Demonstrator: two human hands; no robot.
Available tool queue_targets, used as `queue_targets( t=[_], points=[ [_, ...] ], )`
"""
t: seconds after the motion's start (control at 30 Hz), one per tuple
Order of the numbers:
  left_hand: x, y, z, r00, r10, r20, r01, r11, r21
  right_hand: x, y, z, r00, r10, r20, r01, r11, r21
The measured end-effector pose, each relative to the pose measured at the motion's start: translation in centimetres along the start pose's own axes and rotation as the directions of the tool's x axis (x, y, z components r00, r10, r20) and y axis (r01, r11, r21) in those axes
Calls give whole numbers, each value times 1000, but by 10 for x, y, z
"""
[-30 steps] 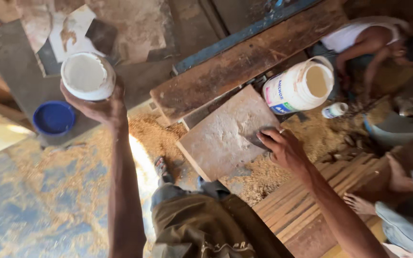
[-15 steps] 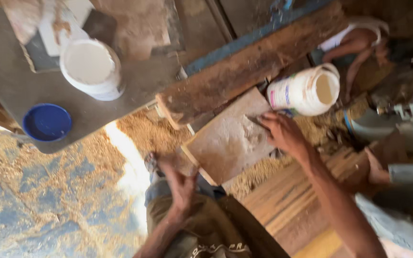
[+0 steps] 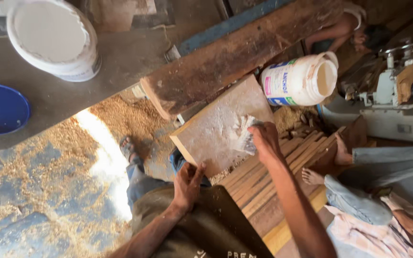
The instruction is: The person applies a white substance from a container onto a wooden board using a small metal scraper, spreading it across the surface with repeated strokes.
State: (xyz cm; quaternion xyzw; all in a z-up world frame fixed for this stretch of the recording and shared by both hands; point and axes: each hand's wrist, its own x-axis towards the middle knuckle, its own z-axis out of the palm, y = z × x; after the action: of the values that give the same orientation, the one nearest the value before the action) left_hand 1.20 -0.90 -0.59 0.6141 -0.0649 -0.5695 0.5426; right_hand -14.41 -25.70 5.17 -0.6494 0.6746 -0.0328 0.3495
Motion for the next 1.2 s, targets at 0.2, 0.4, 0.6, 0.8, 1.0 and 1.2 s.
queue_targets(
  t=[0.2,0.4,0.6,0.8,1.0,1.2],
  points=[
    [-5,0,-8,999,22,24,-24,995,96,-14,-44,-8,970,242,-19,-207,867,454],
    [10,-7,-7,995,22,96,-16,997,-72,-19,-73,-43,988,-139,-67,137,990,-37],
    [30,-4,9,993,113,27,-102,956,-274,-45,-57,-3,748,-648,142,602,573,-556],
    [22,6,33,946,215,-242,-279,920,-275,-61,-8,-10,614,-687,389,709,264,-654],
    [26,12,38,944,96,-317,-205,921,-332,-33,-13,-47,607,-683,406,747,318,-583],
    [31,9,48,917,118,-380,-299,835,-462,-45,-18,-26,465,-824,325,798,231,-557]
  ],
)
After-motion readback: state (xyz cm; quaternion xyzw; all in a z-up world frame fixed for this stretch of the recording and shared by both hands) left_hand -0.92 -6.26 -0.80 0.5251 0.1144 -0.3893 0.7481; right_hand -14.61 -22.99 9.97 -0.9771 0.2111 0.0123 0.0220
